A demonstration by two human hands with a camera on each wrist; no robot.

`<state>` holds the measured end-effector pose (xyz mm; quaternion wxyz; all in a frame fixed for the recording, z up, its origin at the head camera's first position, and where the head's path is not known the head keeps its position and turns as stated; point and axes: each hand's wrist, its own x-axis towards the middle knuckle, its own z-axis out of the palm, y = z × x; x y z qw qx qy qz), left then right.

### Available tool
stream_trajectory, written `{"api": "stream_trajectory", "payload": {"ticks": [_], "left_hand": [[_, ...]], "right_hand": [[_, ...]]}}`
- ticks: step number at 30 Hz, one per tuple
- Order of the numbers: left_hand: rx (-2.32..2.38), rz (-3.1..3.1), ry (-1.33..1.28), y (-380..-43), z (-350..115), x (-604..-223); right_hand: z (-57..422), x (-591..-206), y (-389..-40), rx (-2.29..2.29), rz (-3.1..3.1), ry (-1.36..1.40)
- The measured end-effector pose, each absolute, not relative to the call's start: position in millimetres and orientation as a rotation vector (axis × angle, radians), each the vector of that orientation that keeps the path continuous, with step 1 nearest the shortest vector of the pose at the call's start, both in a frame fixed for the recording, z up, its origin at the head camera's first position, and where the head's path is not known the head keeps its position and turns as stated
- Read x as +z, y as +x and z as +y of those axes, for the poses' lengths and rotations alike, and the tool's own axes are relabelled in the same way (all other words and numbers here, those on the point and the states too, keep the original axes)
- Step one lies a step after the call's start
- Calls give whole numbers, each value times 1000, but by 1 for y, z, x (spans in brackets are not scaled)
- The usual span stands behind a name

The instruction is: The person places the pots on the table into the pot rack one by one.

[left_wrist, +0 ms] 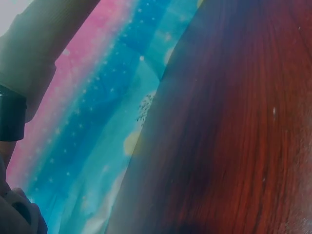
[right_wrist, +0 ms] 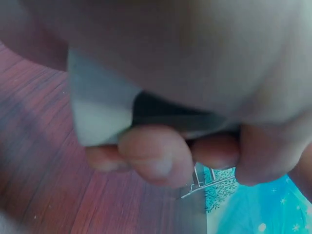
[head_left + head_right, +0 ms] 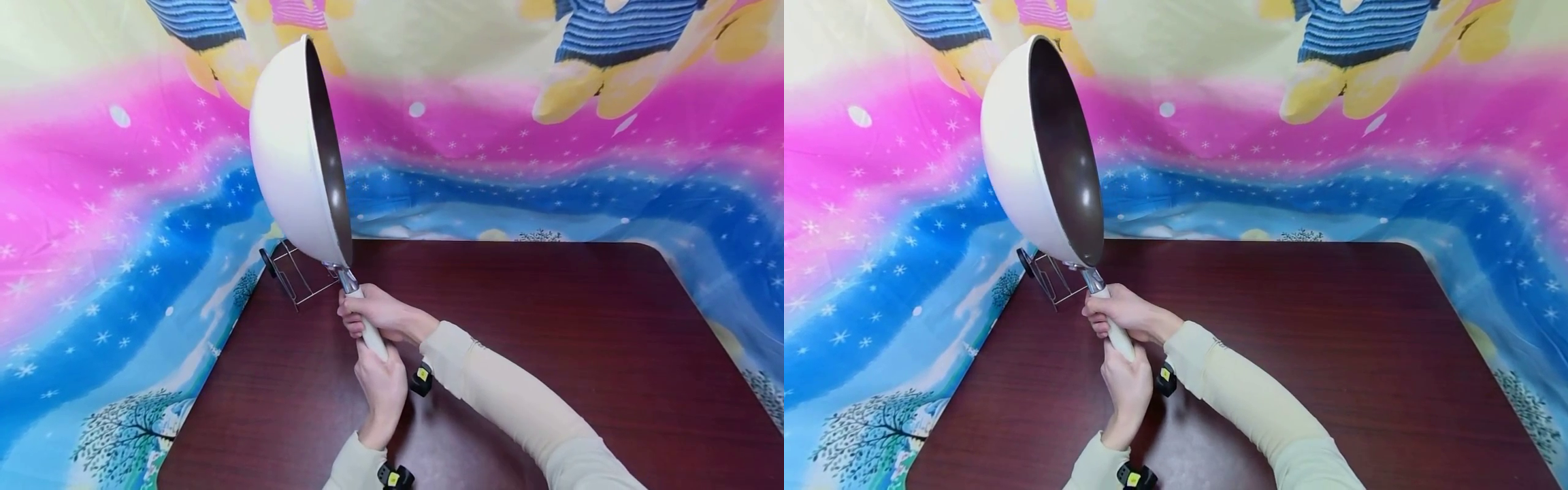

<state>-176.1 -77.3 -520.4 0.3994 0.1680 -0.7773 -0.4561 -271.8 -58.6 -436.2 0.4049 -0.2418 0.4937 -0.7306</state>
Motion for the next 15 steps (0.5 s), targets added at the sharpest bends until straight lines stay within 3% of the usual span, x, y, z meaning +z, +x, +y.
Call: {"api": "stream_trajectory", "payload": {"ticks": [15], "left_hand": [[-1104,-1886,491,-182,-96,-529]], "right_hand": [[-87,-440,-274,-1793,1244,-633]]}}
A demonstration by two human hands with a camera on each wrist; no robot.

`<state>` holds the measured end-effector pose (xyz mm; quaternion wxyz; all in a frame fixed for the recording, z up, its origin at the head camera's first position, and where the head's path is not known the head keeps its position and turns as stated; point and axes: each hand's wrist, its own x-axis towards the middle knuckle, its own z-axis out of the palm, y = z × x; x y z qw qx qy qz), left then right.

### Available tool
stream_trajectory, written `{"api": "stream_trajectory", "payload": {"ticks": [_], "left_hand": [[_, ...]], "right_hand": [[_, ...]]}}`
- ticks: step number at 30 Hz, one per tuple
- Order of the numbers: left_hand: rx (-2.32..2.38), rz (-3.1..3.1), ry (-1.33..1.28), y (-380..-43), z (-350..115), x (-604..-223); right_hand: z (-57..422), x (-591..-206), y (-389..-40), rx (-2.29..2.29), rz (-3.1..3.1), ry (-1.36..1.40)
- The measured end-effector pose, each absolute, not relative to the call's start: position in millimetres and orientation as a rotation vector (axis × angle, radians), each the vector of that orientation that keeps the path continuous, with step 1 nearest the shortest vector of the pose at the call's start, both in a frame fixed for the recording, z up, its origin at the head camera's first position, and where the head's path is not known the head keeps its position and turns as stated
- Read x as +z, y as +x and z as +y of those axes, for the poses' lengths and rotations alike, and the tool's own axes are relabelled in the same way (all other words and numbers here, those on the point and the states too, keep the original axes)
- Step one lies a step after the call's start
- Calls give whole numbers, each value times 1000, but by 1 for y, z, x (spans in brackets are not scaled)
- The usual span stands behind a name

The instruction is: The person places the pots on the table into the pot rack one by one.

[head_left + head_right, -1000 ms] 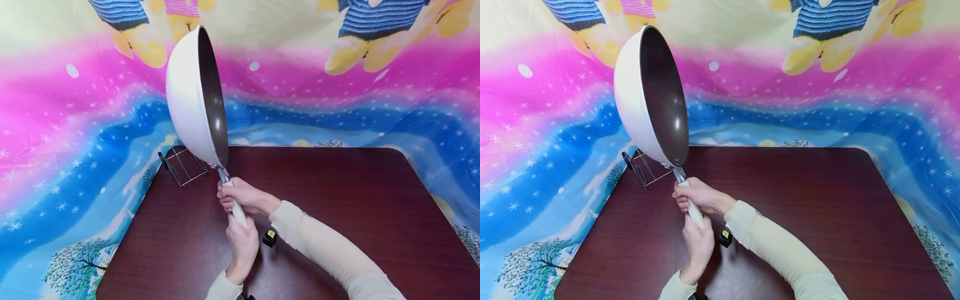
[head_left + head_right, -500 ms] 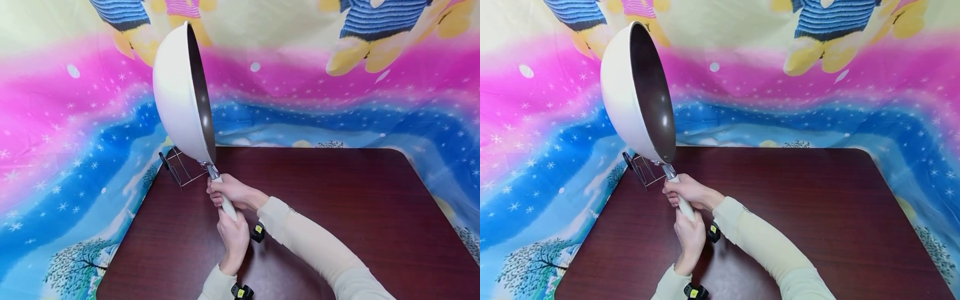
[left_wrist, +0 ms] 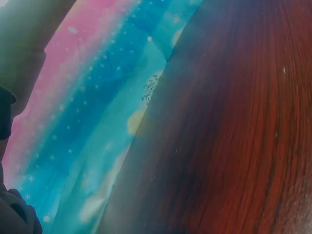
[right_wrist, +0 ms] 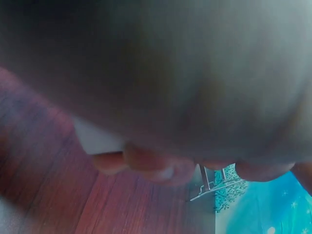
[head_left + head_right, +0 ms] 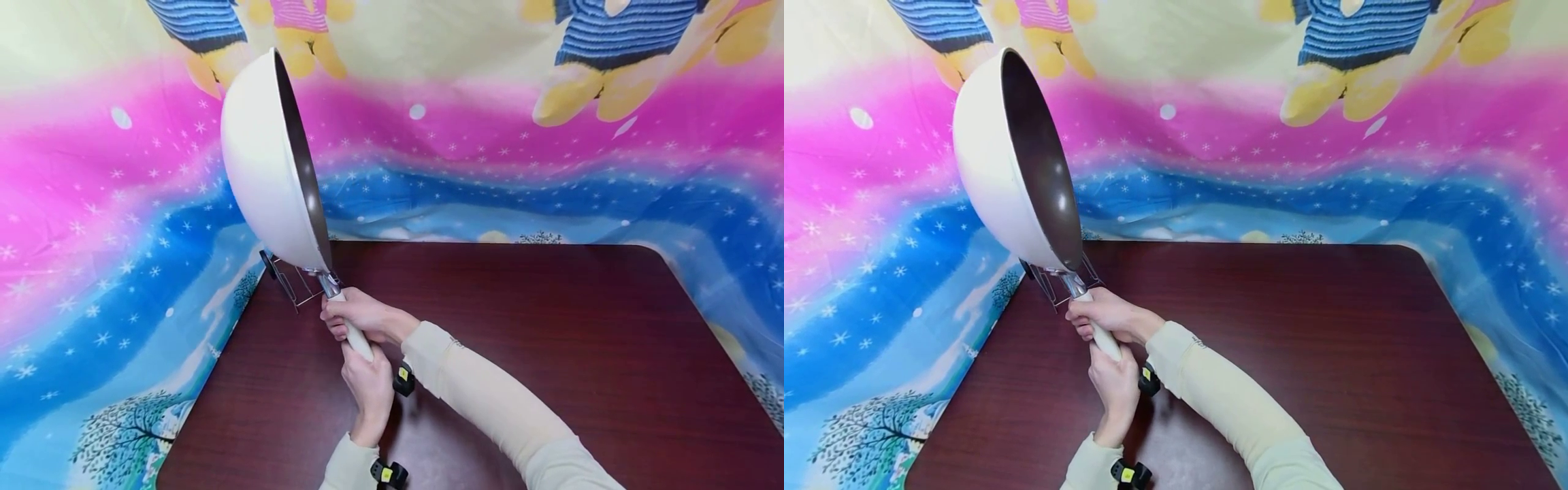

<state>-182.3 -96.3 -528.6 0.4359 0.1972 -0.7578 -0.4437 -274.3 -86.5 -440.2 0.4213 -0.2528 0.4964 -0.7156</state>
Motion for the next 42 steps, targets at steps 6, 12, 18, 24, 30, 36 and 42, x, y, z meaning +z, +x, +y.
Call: {"api": "stream_trajectory", "payload": {"ticks": [6,12,18,24,30,36,42], "left_hand": [[-1107,-1853,536,-182,-100,-529],[-1113,-1840,587,-180,-102,-532],[-1122,-1837,604,-179,-105,-536],[-1129,-1829,615,-179,-109,-540],[-1114,-1831,645,-180,-113,-545],[-1121,-1837,658,-179,-114,-548],[-1122,-1835,672,-179,-114,-548]], "right_hand": [[-96,-442,-273,-1759,1250,-660],[-102,-447,-272,-1722,1240,-668],[-107,-453,-273,-1701,1211,-673],[-113,-458,-275,-1686,1194,-676],[-119,-467,-277,-1675,1177,-662],[-121,-473,-279,-1678,1171,-624],[-123,-475,-280,-1678,1151,-610]]}}
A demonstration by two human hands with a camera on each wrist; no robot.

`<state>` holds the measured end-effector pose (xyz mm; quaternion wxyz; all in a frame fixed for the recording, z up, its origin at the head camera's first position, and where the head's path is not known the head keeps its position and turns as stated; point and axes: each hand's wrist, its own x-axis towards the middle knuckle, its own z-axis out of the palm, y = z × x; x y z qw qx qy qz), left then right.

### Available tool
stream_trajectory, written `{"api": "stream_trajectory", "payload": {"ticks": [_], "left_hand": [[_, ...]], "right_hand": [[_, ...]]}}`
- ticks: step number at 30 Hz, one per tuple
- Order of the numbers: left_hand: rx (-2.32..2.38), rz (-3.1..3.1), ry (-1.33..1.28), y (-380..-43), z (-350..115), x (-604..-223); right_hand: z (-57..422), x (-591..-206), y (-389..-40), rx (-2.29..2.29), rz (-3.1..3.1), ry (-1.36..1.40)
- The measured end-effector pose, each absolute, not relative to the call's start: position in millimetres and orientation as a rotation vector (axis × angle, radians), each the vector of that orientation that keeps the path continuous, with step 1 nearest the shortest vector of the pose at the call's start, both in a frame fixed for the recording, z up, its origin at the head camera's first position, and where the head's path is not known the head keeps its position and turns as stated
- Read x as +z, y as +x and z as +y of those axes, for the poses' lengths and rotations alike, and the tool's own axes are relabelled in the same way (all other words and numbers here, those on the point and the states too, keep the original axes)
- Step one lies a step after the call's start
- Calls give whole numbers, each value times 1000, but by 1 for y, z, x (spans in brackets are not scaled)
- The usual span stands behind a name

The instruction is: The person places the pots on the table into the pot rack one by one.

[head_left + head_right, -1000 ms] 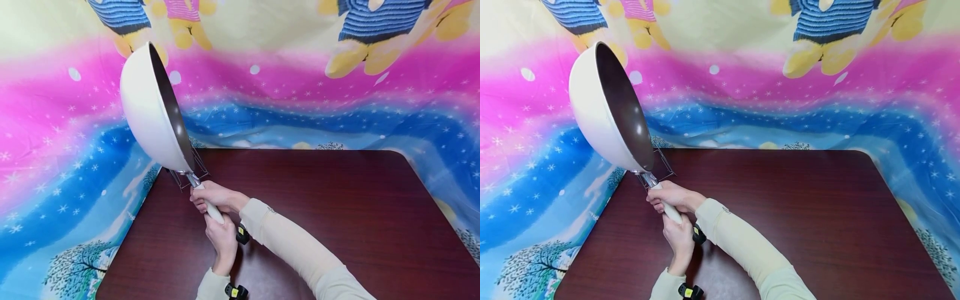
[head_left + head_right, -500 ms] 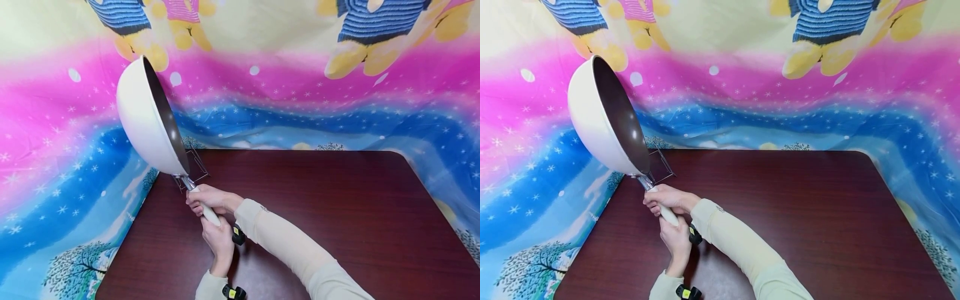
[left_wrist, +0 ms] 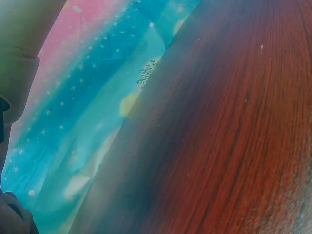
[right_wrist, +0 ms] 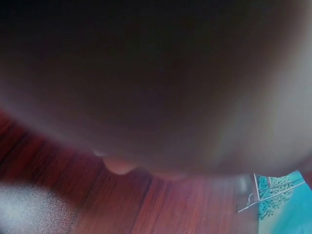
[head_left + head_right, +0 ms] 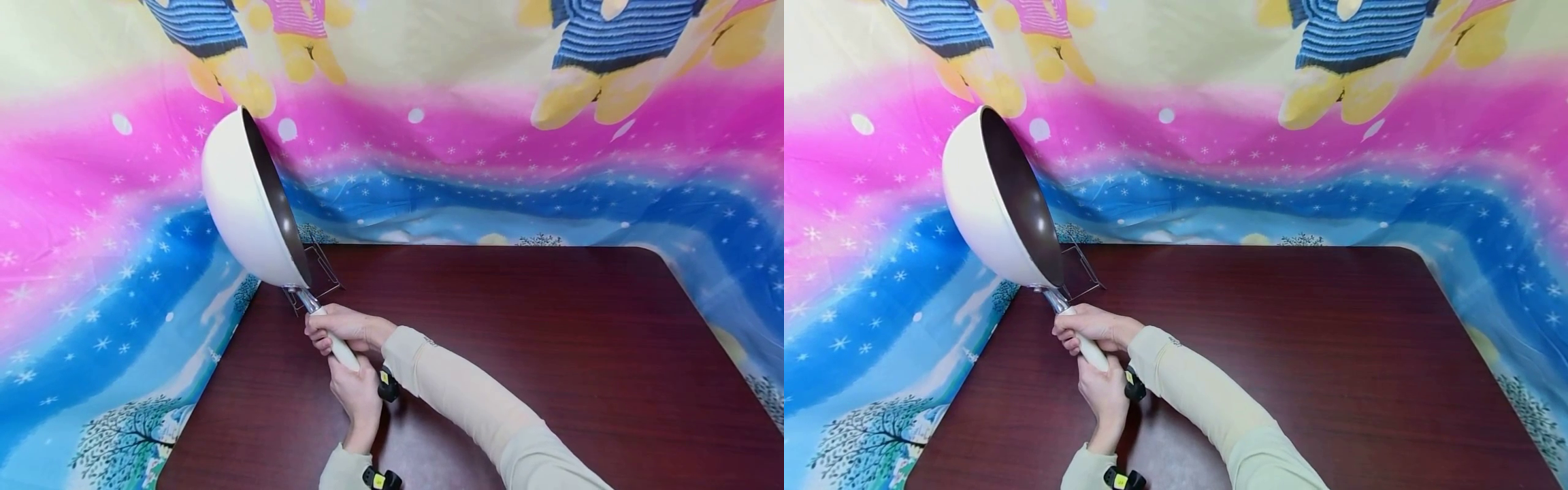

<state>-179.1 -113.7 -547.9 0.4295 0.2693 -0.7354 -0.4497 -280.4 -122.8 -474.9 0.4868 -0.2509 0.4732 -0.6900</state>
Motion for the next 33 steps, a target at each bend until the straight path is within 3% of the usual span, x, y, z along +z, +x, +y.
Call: {"api": "stream_trajectory", "payload": {"ticks": [33], "left_hand": [[-1148,-1854,713,-174,-106,-558]], "right_hand": [[-116,-495,-282,-1679,1089,-555]]}}
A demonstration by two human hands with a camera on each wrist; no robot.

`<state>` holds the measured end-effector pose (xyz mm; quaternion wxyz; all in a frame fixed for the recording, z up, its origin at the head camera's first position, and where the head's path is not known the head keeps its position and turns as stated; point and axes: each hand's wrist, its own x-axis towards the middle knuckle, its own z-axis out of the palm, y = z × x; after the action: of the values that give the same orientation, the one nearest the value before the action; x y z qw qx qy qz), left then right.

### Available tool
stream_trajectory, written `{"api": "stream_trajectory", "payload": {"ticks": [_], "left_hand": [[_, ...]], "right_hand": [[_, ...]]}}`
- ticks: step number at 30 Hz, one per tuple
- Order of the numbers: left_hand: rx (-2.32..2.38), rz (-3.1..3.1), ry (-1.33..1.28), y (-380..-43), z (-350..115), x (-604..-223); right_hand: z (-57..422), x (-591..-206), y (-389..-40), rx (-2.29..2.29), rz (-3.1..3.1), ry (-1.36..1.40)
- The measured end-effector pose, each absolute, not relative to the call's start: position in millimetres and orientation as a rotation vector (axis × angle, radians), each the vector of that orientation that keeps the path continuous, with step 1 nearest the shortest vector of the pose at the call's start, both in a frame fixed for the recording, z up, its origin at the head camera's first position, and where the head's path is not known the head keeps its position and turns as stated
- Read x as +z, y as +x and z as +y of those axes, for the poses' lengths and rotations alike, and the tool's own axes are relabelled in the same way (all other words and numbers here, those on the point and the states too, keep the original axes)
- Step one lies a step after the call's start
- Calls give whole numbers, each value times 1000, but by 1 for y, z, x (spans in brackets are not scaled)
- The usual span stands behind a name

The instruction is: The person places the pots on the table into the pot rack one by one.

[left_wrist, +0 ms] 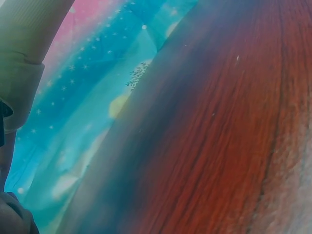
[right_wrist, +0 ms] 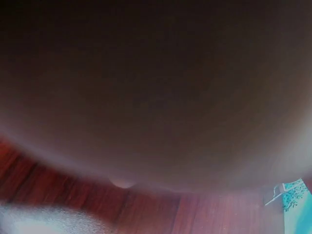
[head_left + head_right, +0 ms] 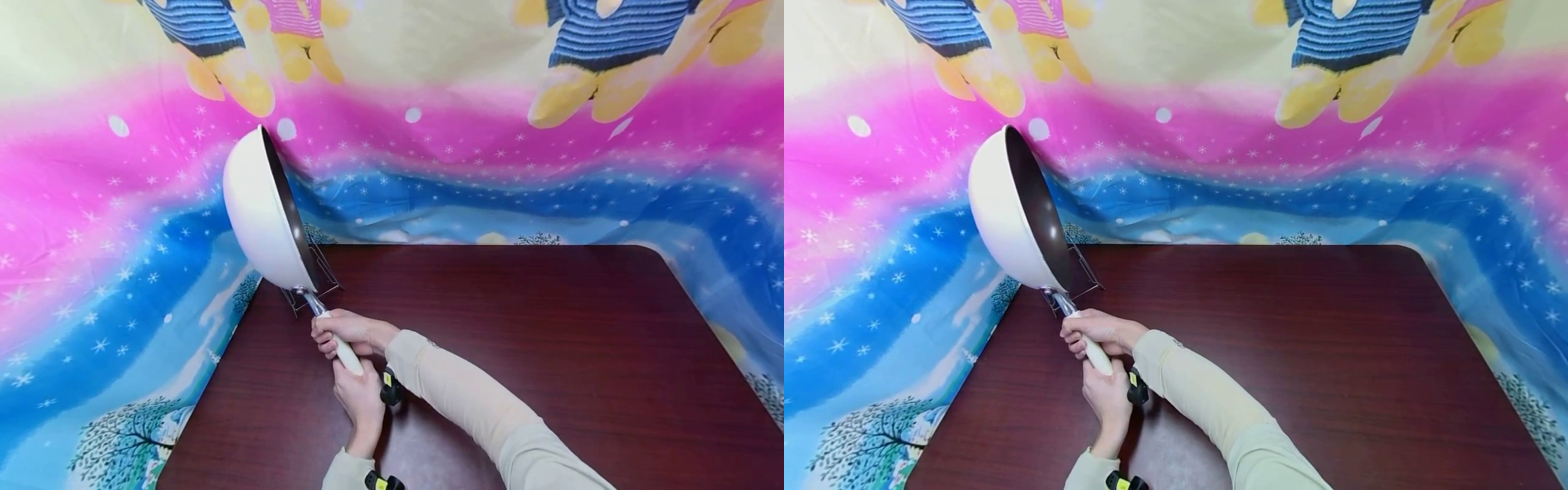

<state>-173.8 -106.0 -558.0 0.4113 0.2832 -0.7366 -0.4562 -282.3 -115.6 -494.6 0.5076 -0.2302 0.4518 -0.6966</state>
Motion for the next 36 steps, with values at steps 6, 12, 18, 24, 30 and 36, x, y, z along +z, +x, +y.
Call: {"api": "stream_trajectory", "payload": {"ticks": [6,12,18,24,30,36], "left_hand": [[-1151,-1863,705,-173,-106,-559],[-1162,-1863,709,-173,-106,-559],[-1171,-1857,705,-172,-103,-555],[-1199,-1887,714,-169,-102,-558],[-1203,-1909,726,-166,-100,-563],[-1210,-1898,720,-167,-98,-563]], "right_hand": [[-115,-497,-282,-1676,1078,-554],[-114,-495,-282,-1673,1068,-556],[-114,-495,-283,-1682,1075,-537],[-115,-502,-282,-1686,1117,-482],[-111,-508,-280,-1689,1102,-479],[-110,-510,-281,-1692,1099,-470]]}}
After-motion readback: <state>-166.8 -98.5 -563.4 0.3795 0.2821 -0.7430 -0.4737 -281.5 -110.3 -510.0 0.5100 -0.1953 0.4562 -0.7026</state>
